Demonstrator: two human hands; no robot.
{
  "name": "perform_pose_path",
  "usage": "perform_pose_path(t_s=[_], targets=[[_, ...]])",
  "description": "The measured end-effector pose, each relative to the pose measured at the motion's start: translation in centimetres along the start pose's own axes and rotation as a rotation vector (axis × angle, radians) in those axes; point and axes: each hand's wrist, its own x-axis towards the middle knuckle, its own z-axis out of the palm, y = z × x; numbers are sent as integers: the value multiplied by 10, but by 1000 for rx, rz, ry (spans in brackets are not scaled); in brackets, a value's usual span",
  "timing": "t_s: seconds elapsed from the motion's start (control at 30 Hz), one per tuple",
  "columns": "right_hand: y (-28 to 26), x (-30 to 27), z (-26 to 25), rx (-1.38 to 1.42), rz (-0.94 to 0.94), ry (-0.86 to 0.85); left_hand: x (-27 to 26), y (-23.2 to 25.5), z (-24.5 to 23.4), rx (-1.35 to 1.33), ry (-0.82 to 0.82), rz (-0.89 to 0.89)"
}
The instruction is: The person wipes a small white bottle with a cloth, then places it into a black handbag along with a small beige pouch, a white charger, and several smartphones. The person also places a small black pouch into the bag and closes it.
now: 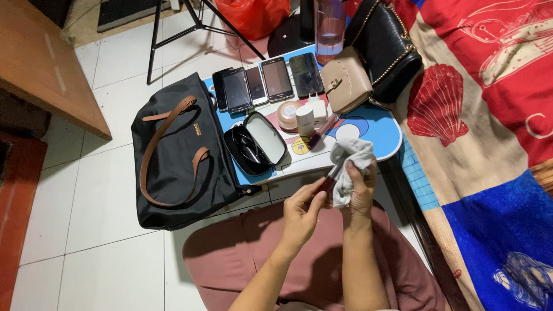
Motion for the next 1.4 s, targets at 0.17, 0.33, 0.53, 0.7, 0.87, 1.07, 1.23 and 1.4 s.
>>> perform_pose_path(t_s=[0.17,0.33,0.53,0.7,0.87,1.07,1.23,1.4], targets=[[2,-6,11,-162,-25,-139,-4,-1,-2,531,106,450],[-5,-9,22,-115,12,-193,0,10,-8,448,62,422],[-3,-4,1,-233,23,-155,-1,14,-13,522,72,400],[7,2,3,-159,-74,-7,-1,9,-12,684,61,609],[5,-10,24,-259,7,-152,9,8,-16,779,112,659],[8,9,-11,-256,14,-30,8,11,-20,651,-30,551],[17,36,-69,-500,-250,27,11,2,-15,624,-63,437],[-3,50,-82,-366,-417,179,35,-21,-15,667,46,594]])
